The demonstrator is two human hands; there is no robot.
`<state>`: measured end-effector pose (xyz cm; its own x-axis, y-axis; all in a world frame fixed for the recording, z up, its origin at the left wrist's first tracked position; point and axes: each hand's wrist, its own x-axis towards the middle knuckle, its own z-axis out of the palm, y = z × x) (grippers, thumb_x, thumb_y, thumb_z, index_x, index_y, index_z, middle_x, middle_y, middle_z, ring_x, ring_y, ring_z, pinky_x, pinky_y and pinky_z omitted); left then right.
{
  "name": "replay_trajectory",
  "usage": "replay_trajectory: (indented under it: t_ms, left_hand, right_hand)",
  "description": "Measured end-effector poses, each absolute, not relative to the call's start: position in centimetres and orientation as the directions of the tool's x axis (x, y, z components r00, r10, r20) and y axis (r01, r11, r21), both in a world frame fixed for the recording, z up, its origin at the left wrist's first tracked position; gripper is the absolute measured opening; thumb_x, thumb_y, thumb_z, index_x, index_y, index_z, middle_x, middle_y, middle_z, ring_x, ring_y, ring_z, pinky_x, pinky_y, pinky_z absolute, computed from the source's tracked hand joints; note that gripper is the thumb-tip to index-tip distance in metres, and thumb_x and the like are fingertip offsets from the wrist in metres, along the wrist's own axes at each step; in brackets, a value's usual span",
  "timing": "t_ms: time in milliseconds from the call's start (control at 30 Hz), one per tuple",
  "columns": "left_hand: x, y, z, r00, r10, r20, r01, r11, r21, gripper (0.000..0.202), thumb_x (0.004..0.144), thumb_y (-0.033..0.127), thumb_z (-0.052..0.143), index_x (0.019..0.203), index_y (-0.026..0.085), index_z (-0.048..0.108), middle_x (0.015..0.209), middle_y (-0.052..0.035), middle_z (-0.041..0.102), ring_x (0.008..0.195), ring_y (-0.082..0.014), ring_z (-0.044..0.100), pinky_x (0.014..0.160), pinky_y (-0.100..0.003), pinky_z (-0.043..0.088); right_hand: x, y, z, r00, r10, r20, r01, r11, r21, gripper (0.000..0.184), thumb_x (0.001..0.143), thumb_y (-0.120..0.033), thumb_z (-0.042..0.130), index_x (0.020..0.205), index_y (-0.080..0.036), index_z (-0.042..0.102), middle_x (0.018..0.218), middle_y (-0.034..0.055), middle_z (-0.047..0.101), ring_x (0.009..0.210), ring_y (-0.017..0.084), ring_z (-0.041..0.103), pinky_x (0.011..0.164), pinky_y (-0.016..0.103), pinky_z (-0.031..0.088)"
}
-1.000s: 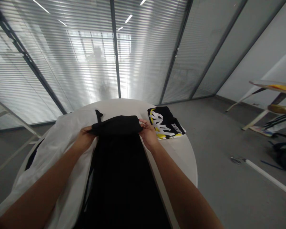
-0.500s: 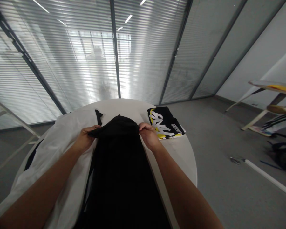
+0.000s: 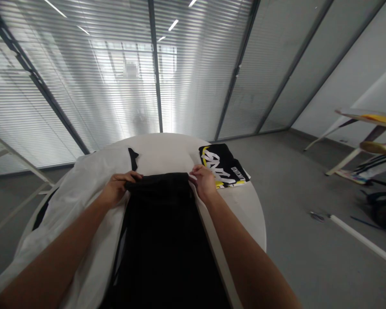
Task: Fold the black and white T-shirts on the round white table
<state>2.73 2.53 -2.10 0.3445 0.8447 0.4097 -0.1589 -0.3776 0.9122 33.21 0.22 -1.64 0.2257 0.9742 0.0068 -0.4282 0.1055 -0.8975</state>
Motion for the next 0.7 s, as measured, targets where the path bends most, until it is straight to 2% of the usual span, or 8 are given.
replay_trajectory:
  t_ms: [100, 167, 267, 333, 433, 533, 600, 700]
  left_hand:
    - [2.6, 2.5, -1.9, 0.360, 0.809, 0.463, -0.051, -0.479, 0.876, 0.026, 0.079, 0.032, 0.056, 0.059, 0.020, 0.070, 0.080, -0.0107, 0.070, 0.095, -0.0274, 0.063, 0.090, -0.043, 0.047]
    - [2.8, 2.6, -1.8, 0.290, 0.853, 0.434, 0.119, -0.482, 0.868, 0.029, 0.082, 0.034, 0.050, 0.065, 0.021, 0.070, 0.084, -0.0092, 0.070, 0.097, -0.0263, 0.063, 0.091, -0.043, 0.047]
    - [3.5, 2.5, -1.6, 0.092, 0.954, 0.284, 0.539, -0.288, 0.791, 0.032, 0.084, 0.039, 0.047, 0.094, 0.020, 0.070, 0.097, -0.0086, 0.068, 0.097, -0.0244, 0.062, 0.093, -0.040, 0.045]
    - [4.1, 2.3, -1.5, 0.039, 0.979, 0.202, 0.735, -0.165, 0.658, 0.042, 0.086, 0.044, 0.046, 0.113, 0.018, 0.064, 0.095, -0.0097, 0.068, 0.094, -0.0251, 0.063, 0.090, -0.040, 0.046]
    - [4.7, 1.7, -1.6, 0.083, 0.986, 0.142, 0.873, -0.141, 0.467, 0.052, 0.088, 0.048, 0.043, 0.126, 0.015, 0.054, 0.099, -0.0144, 0.069, 0.096, -0.0284, 0.065, 0.088, -0.040, 0.045]
    - [4.7, 1.4, -2.0, 0.061, 0.989, 0.136, 0.938, -0.103, 0.330, 0.057, 0.089, 0.053, 0.039, 0.127, 0.013, 0.054, 0.101, -0.0188, 0.069, 0.097, -0.0335, 0.065, 0.085, -0.043, 0.045]
    - [4.4, 1.6, -2.3, 0.058, 0.990, 0.132, 0.942, -0.098, 0.320, 0.055, 0.089, 0.055, 0.038, 0.121, 0.015, 0.059, 0.094, -0.0174, 0.071, 0.092, -0.0337, 0.066, 0.081, -0.042, 0.045]
    - [4.0, 2.0, -2.6, 0.060, 0.983, 0.171, 0.884, -0.132, 0.448, 0.045, 0.086, 0.054, 0.046, 0.109, 0.020, 0.065, 0.087, -0.0109, 0.071, 0.081, -0.0273, 0.067, 0.074, -0.036, 0.046]
  right_hand:
    - [32.8, 0.6, -2.2, 0.267, 0.964, -0.017, -0.238, 0.049, -0.970, 0.025, 0.056, -0.022, 0.059, 0.081, -0.023, 0.056, 0.078, -0.0022, 0.054, 0.075, 0.016, 0.054, 0.067, 0.031, 0.046]
    - [32.6, 0.7, -2.4, 0.306, 0.951, 0.037, 0.047, 0.024, -0.999, 0.028, 0.059, -0.026, 0.063, 0.086, -0.022, 0.056, 0.083, -0.0006, 0.057, 0.076, 0.017, 0.056, 0.068, 0.031, 0.046]
    - [32.4, 0.4, -2.5, 0.327, 0.928, 0.179, 0.528, -0.022, -0.849, 0.029, 0.067, -0.034, 0.067, 0.091, -0.021, 0.057, 0.088, 0.0028, 0.060, 0.083, 0.019, 0.058, 0.077, 0.034, 0.045]
    - [32.4, 0.0, -2.5, 0.285, 0.941, 0.182, 0.678, -0.064, -0.732, 0.031, 0.074, -0.039, 0.065, 0.097, -0.020, 0.057, 0.086, 0.0034, 0.063, 0.084, 0.020, 0.060, 0.080, 0.035, 0.043]
    - [32.3, -0.5, -2.7, 0.225, 0.971, 0.087, 0.735, -0.110, -0.669, 0.037, 0.079, -0.044, 0.062, 0.107, -0.021, 0.056, 0.080, 0.0025, 0.064, 0.076, 0.020, 0.061, 0.075, 0.034, 0.043]
    - [32.2, -0.6, -2.9, 0.178, 0.980, 0.089, 0.757, -0.079, -0.649, 0.037, 0.079, -0.040, 0.064, 0.110, -0.022, 0.056, 0.076, 0.0011, 0.063, 0.073, 0.020, 0.060, 0.072, 0.033, 0.042]
    - [32.2, -0.6, -2.9, 0.153, 0.980, 0.124, 0.749, -0.033, -0.662, 0.034, 0.079, -0.034, 0.063, 0.110, -0.023, 0.056, 0.075, -0.0001, 0.062, 0.072, 0.019, 0.060, 0.070, 0.033, 0.042]
    - [32.2, -0.3, -2.9, 0.152, 0.969, 0.197, 0.702, 0.034, -0.711, 0.031, 0.079, -0.030, 0.060, 0.109, -0.023, 0.057, 0.078, -0.0007, 0.060, 0.071, 0.017, 0.059, 0.071, 0.032, 0.043]
